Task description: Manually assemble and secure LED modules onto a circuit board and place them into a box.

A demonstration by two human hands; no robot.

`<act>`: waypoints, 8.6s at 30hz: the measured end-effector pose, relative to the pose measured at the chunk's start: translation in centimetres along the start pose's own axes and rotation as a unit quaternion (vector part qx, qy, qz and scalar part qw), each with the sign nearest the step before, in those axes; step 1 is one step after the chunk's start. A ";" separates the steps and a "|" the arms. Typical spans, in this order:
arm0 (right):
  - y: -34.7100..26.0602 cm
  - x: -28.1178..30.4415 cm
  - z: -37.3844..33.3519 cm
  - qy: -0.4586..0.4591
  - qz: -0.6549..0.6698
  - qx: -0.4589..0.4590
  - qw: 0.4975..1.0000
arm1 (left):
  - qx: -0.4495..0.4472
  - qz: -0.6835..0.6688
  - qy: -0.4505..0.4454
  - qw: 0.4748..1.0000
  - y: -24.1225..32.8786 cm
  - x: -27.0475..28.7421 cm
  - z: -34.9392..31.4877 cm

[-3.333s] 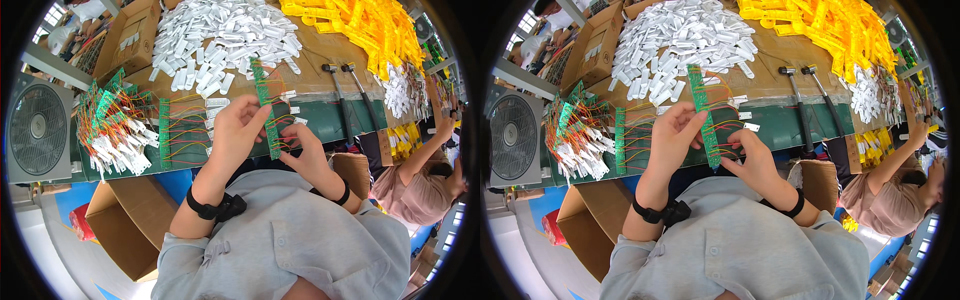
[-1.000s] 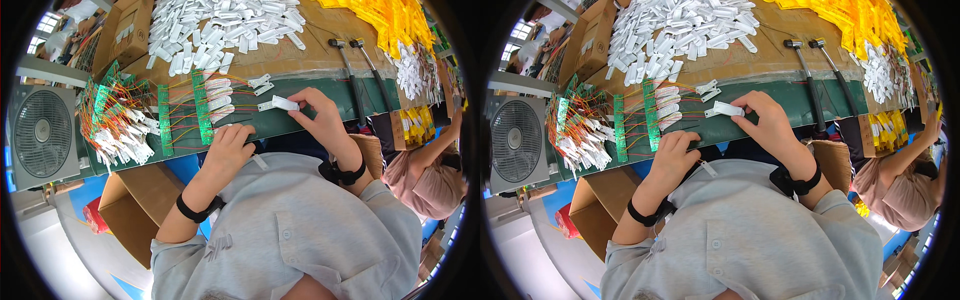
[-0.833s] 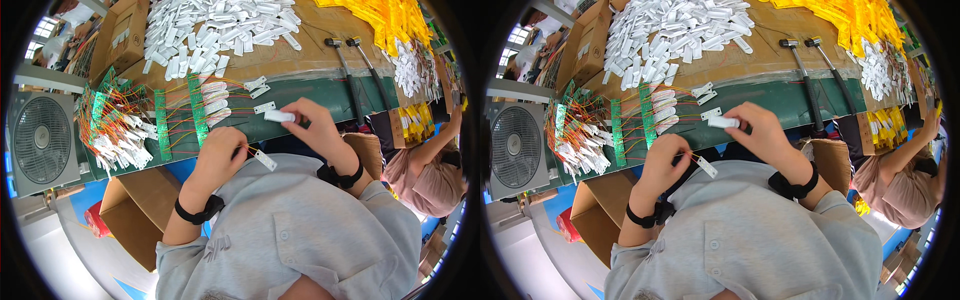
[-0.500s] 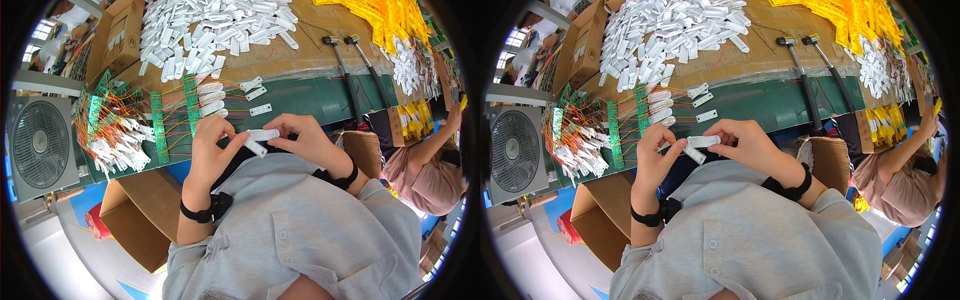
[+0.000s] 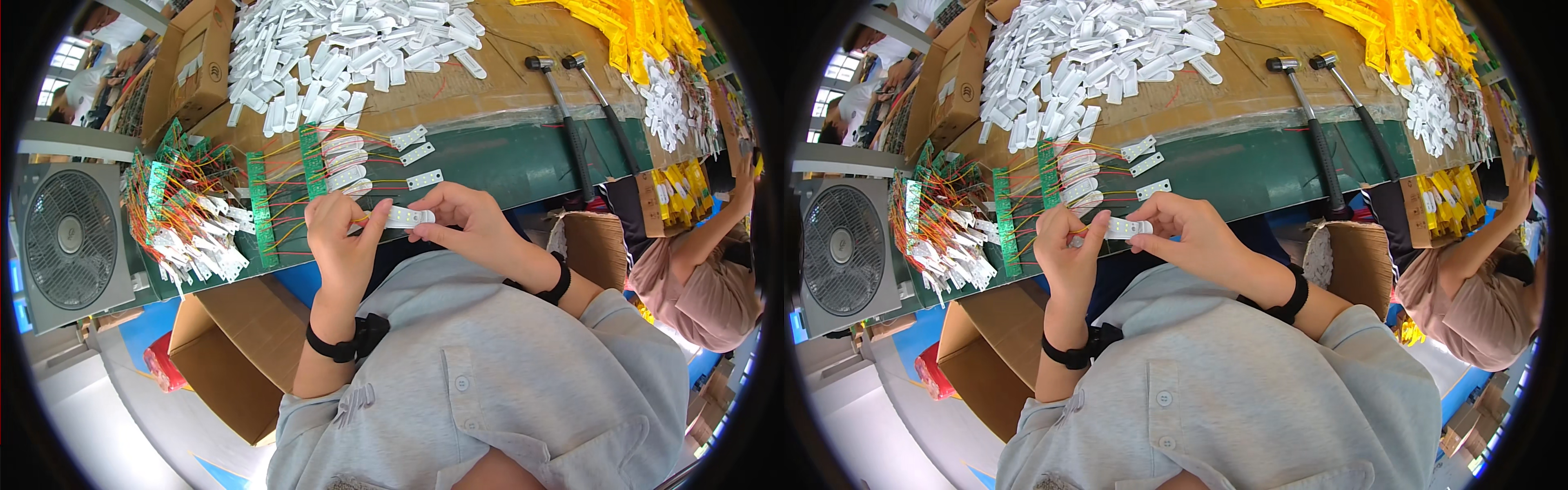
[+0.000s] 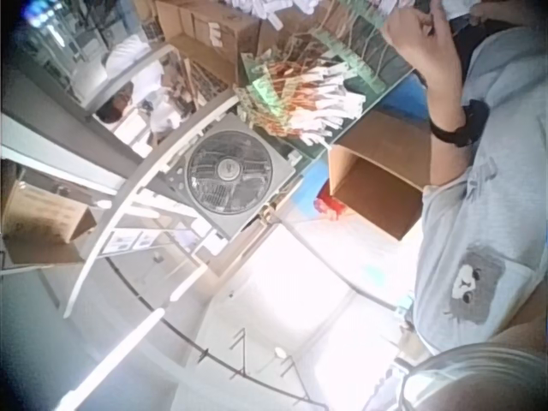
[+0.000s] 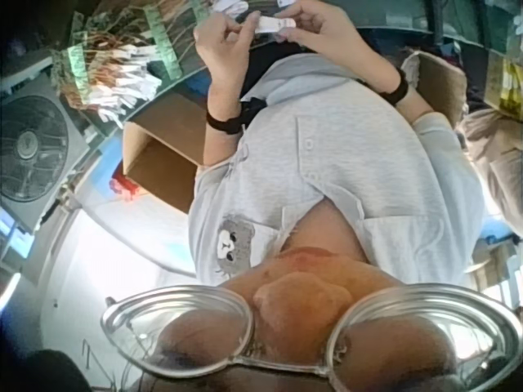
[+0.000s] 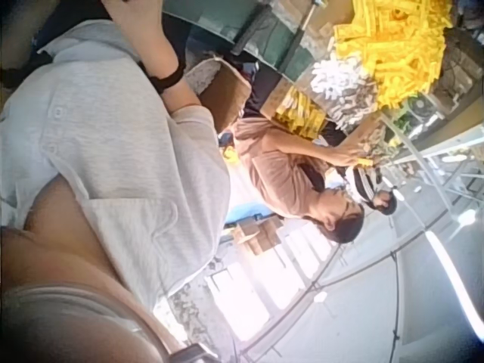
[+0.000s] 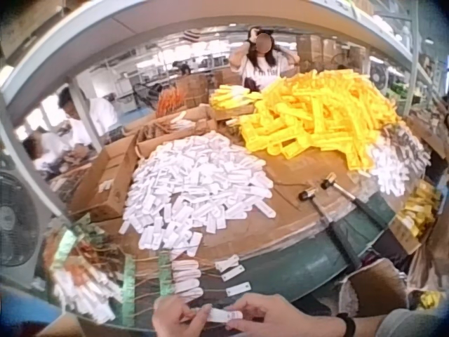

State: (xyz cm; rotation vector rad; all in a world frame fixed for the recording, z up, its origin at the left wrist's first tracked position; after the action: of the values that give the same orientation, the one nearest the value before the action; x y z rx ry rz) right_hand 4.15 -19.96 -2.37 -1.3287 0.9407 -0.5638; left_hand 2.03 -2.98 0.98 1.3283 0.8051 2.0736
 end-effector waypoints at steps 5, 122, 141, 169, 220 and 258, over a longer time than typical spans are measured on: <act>0.0 -0.5 0.5 0.000 -0.002 0.008 1.000 | -0.050 0.017 0.037 0.998 0.4 0.2 -0.3; -5.6 10.4 16.7 0.039 -0.706 0.211 0.675 | 0.109 -0.154 -0.115 0.975 -0.8 -3.5 6.0; -2.4 5.4 7.4 0.190 -0.052 0.028 0.980 | 0.064 -0.147 -0.056 0.986 -0.6 -2.5 6.0; -2.3 3.4 6.3 0.144 -0.058 0.125 0.980 | 0.042 -0.062 -0.014 0.997 -1.0 -2.0 5.6; -3.6 8.1 12.8 0.103 -0.470 0.106 0.870 | -0.088 0.121 -0.148 0.978 -0.1 -4.1 8.2; -0.9 6.1 8.5 0.110 -0.088 -0.034 0.989 | -0.024 0.032 -0.094 0.995 -1.6 -4.1 8.8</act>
State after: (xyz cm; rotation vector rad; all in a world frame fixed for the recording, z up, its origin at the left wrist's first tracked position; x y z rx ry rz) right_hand 14.64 -20.30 -3.30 -1.4398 1.0344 -0.8341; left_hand 11.82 -3.09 0.32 1.5137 0.6346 1.9668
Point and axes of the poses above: each hand's wrist, its own z-axis towards the middle knuckle, its own x-axis out of the back of the hand, y = z × x, the point moved 6 cm from there along z, towards the middle knuckle, and after that the axes turned 8 degrees about x, right-handed, at the moved point
